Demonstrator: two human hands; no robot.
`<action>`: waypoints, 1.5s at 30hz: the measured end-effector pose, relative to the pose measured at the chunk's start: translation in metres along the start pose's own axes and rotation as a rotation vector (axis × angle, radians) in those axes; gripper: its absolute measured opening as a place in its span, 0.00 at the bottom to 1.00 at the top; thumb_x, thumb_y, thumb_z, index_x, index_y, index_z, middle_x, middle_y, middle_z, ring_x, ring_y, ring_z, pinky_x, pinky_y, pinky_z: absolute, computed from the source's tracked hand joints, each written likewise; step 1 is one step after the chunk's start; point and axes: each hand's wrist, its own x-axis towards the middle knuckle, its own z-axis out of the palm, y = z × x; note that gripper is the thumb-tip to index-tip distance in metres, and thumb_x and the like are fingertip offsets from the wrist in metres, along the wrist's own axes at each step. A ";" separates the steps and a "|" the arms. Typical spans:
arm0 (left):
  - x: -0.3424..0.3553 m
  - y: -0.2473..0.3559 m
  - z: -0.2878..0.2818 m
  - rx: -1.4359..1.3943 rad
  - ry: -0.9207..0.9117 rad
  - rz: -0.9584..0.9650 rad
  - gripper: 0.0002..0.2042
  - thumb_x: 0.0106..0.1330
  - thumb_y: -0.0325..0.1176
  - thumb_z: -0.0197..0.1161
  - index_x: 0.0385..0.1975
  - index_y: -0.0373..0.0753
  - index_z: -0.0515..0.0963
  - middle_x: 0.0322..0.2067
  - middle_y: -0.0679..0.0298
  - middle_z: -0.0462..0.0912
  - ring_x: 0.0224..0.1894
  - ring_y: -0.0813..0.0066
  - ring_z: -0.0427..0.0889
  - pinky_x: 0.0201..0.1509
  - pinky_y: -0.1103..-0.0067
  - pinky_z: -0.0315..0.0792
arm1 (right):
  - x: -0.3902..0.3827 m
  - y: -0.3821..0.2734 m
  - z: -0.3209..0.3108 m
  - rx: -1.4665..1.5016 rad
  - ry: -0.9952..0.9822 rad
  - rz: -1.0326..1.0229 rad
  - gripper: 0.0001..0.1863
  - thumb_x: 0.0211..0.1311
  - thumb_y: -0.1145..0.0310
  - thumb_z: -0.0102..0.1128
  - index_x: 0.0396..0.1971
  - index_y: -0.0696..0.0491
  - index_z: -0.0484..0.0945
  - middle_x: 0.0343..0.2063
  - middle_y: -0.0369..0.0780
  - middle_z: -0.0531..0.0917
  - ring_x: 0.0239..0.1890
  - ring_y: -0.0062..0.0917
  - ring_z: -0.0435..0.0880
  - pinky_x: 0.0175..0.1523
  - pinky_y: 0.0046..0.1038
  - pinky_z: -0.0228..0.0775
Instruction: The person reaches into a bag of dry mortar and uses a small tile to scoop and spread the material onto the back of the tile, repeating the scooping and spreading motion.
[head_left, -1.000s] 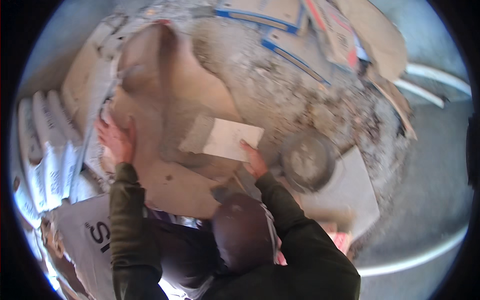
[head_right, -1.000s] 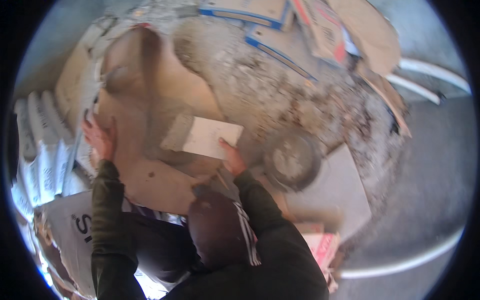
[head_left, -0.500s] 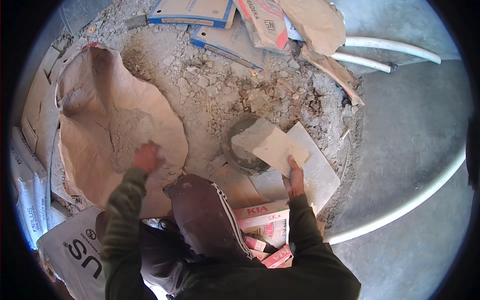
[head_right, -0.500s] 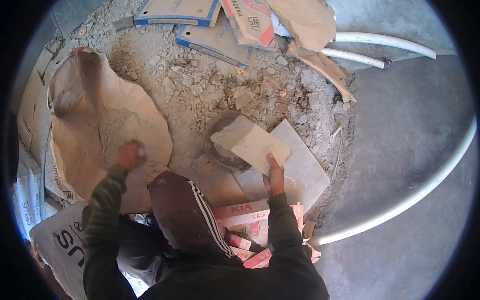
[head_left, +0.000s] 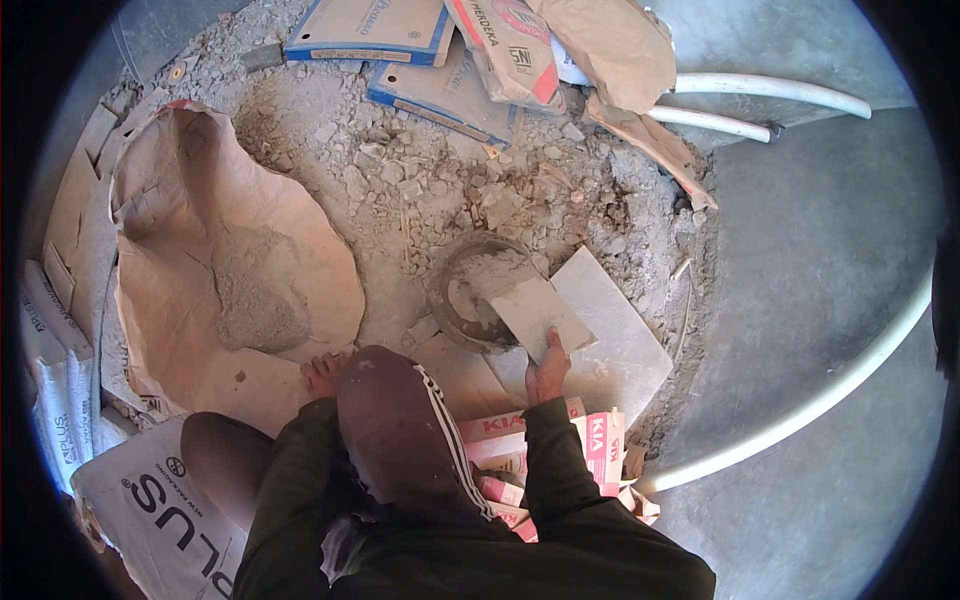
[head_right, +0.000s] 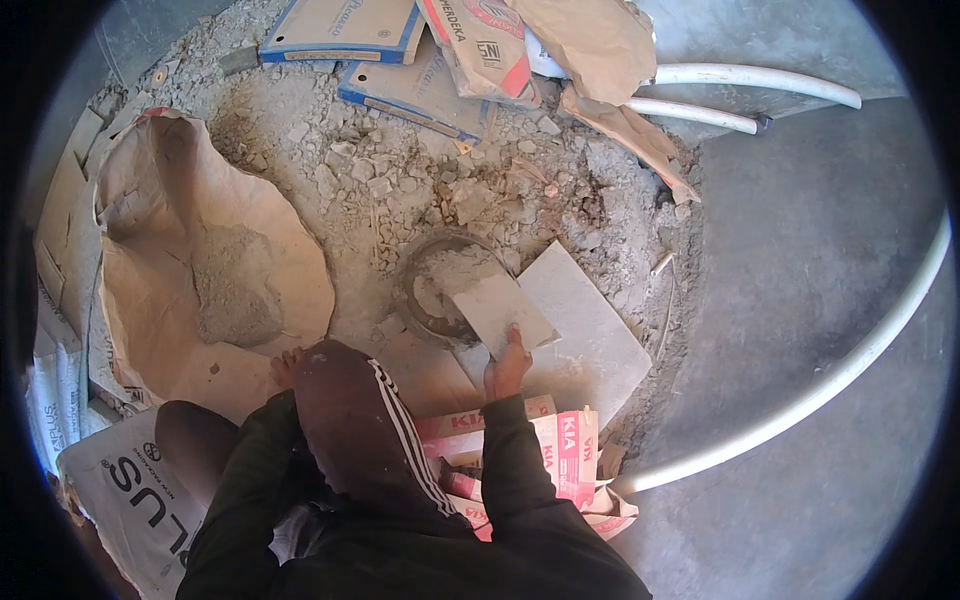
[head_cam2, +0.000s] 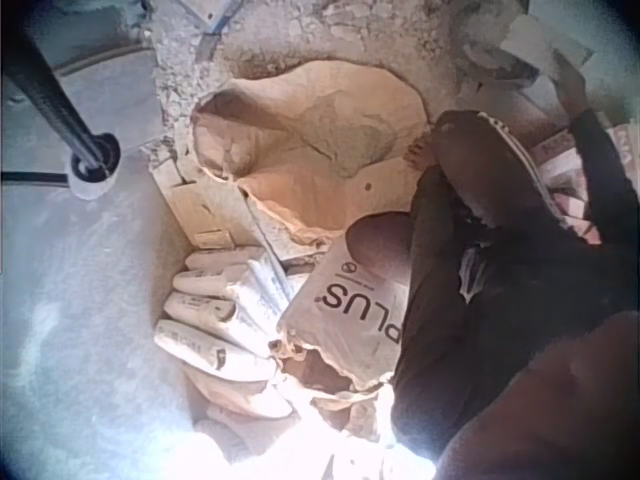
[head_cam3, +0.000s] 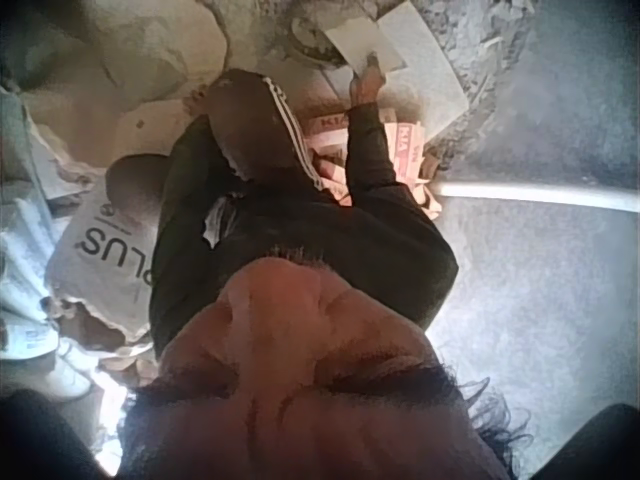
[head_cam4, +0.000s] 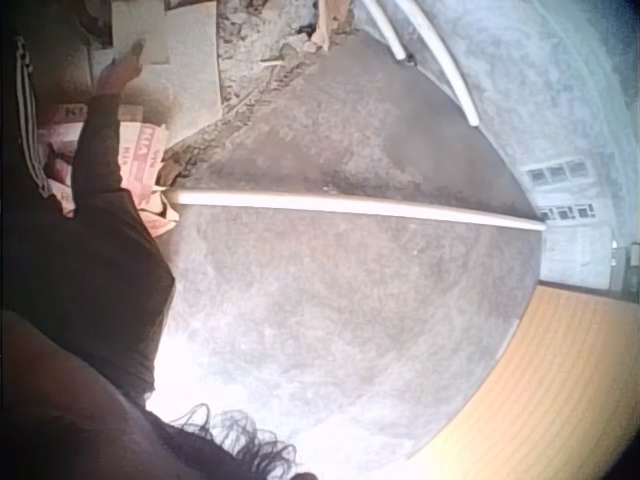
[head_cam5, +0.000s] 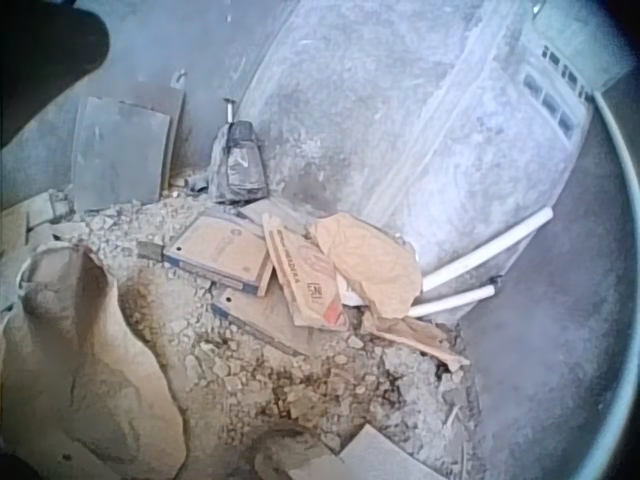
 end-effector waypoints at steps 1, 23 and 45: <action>0.004 -0.001 -0.005 -0.030 -0.209 0.040 0.16 0.62 0.39 0.45 0.49 0.47 0.69 0.45 0.54 0.68 0.47 0.51 0.67 0.47 0.50 0.56 | -0.003 0.001 0.002 -0.039 0.045 -0.051 0.17 0.58 0.74 0.54 0.47 0.65 0.70 0.43 0.43 0.77 0.43 0.29 0.78 0.51 0.28 0.70; 0.007 -0.047 -0.135 -0.565 -0.028 -0.084 0.17 0.48 0.34 0.59 0.40 0.42 0.69 0.28 0.55 0.78 0.31 0.57 0.79 0.42 0.64 0.64 | -0.082 -0.051 0.052 -0.566 -0.053 -0.440 0.21 0.57 0.64 0.60 0.39 0.69 0.73 0.36 0.47 0.79 0.35 0.25 0.78 0.42 0.26 0.70; 0.051 -0.050 -0.138 -0.639 -0.508 -0.122 0.22 0.52 0.41 0.56 0.48 0.41 0.70 0.41 0.56 0.75 0.45 0.61 0.76 0.48 0.61 0.64 | -0.074 0.086 0.203 -0.406 -0.594 -0.064 0.17 0.55 0.70 0.61 0.43 0.63 0.73 0.39 0.39 0.78 0.40 0.20 0.75 0.47 0.24 0.66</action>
